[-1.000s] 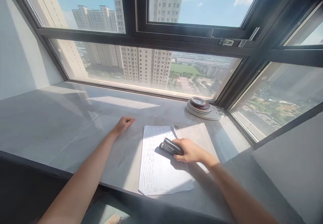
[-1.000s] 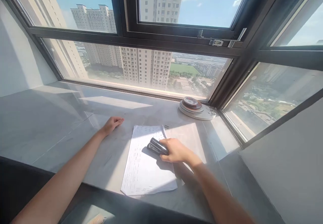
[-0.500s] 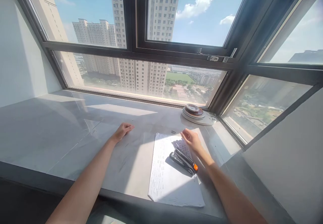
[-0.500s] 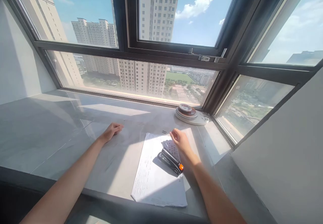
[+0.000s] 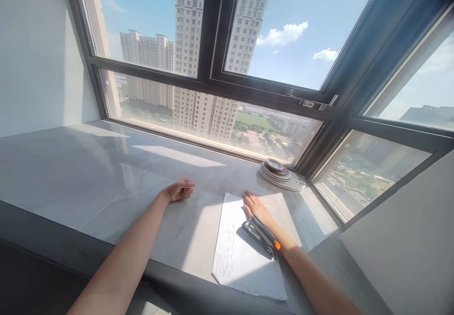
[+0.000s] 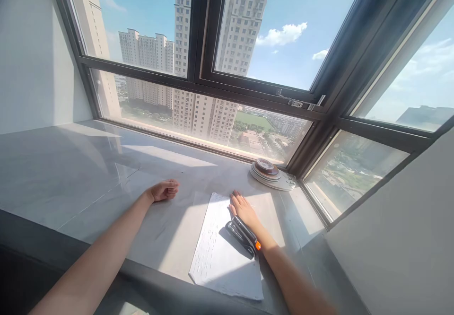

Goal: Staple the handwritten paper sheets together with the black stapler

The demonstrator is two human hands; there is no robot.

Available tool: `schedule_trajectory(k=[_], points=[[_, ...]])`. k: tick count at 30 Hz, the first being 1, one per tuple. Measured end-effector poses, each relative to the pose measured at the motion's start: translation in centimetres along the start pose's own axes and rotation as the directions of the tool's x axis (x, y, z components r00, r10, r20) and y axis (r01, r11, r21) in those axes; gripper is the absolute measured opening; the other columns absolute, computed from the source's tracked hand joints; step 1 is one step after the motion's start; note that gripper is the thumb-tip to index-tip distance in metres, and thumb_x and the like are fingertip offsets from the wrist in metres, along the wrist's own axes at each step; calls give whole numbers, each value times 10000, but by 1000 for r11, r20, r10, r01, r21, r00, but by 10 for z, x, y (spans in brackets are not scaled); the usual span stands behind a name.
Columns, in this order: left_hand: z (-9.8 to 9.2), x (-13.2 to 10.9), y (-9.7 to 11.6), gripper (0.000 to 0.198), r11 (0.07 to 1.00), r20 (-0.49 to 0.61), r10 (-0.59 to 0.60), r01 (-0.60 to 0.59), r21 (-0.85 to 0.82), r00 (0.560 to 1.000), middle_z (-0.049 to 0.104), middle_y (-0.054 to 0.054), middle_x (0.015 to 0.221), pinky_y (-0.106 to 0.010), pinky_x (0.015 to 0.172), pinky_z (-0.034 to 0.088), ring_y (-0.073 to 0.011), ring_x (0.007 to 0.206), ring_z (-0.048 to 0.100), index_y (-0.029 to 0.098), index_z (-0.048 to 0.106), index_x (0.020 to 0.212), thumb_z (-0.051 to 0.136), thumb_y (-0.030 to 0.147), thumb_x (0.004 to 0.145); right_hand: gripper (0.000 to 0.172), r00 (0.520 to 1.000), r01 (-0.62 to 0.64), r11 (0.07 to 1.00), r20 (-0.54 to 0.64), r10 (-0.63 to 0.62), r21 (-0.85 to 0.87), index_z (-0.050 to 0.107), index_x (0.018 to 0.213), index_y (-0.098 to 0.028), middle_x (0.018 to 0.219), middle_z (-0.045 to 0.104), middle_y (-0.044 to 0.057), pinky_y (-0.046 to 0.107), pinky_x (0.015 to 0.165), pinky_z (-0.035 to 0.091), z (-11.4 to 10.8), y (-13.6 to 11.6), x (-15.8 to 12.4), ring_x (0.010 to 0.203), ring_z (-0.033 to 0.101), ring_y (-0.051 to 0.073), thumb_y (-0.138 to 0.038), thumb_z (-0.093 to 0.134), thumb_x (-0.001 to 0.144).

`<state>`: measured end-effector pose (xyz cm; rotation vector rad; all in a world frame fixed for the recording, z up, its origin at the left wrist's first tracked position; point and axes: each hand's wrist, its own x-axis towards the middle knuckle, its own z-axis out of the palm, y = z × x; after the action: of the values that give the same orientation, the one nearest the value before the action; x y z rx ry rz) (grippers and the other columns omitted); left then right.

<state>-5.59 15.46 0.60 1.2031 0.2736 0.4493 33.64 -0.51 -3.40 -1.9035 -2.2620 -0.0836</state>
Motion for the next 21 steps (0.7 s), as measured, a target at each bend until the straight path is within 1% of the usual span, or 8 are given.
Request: schedule_trajectory(k=[5, 8, 9, 10, 13, 15, 17, 21], points=[[-8, -9, 7, 551, 967, -92, 213, -223, -125, 973, 111, 91, 533, -225, 440, 134, -56, 440, 91, 200, 249, 549, 704, 337, 828, 605, 993, -45, 999, 110, 48, -23, 354, 1576, -109, 1676, 230, 162, 475, 1260, 215, -10, -24, 24, 1556, 222, 275, -423, 295, 1063], [-20, -27, 17, 539, 877, -228, 381, -428, -216, 896, 68, 86, 544, -234, 436, 133, -68, 444, 60, 198, 208, 560, 645, 321, 850, 586, 989, -54, 998, 139, 52, 11, 335, 1586, -128, 1690, 188, 146, 467, 1259, 189, -12, -47, 53, 1566, 185, 264, -385, 294, 1062], [-26, -36, 21, 521, 817, -298, 446, -520, -250, 844, 58, 85, 545, -239, 434, 131, -73, 444, 47, 198, 205, 561, 610, 298, 871, 582, 987, -56, 998, 151, 51, 32, 324, 1593, -148, 1696, 174, 134, 470, 1261, 172, -11, -55, 65, 1570, 168, 260, -386, 287, 1063], [-32, -46, 24, 507, 727, -382, 520, -630, -272, 764, 42, 83, 545, -244, 434, 127, -78, 446, 29, 197, 201, 561, 566, 284, 903, 593, 986, -46, 997, 165, 36, 57, 286, 1609, -164, 1700, 158, 124, 472, 1264, 152, -10, -64, 77, 1575, 145, 253, -398, 280, 1064], [-48, -75, 34, 524, 360, -595, 688, -907, -219, 416, -11, 77, 542, -260, 429, 98, -95, 454, -28, 189, 190, 560, 422, 328, 1009, 669, 982, -9, 995, 190, -10, 99, 122, 1645, -140, 1695, 180, 121, 442, 1268, 139, -3, -93, 116, 1577, 133, 206, -428, 279, 1061], [-56, -88, 38, 553, 192, -648, 722, -970, -149, 243, -27, 76, 536, -267, 426, 93, -103, 461, -48, 186, 187, 556, 352, 374, 1049, 671, 981, 3, 994, 191, -24, 112, 124, 1643, -127, 1696, 167, 123, 463, 1267, 124, 3, -115, 140, 1579, 122, 212, -427, 272, 1061], [-61, -94, 40, 572, 139, -661, 729, -984, -114, 180, -29, 77, 529, -269, 424, 95, -108, 466, -54, 185, 187, 555, 312, 404, 1068, 661, 981, 46, 991, 180, -69, 126, 144, 1640, -126, 1699, 152, 119, 487, 1264, 123, 8, -137, 160, 1580, 119, 219, -425, 265, 1062], [-63, -92, 41, 594, 161, -661, 727, -982, -99, 186, -29, 73, 525, -274, 420, 89, -110, 459, -51, 183, 182, 553, 278, 440, 1080, 646, 968, 162, 969, 164, -193, 186, 149, 1641, -146, 1701, 136, 103, 520, 1262, 98, 11, -168, 182, 1582, 101, 205, -428, 228, 1064]])
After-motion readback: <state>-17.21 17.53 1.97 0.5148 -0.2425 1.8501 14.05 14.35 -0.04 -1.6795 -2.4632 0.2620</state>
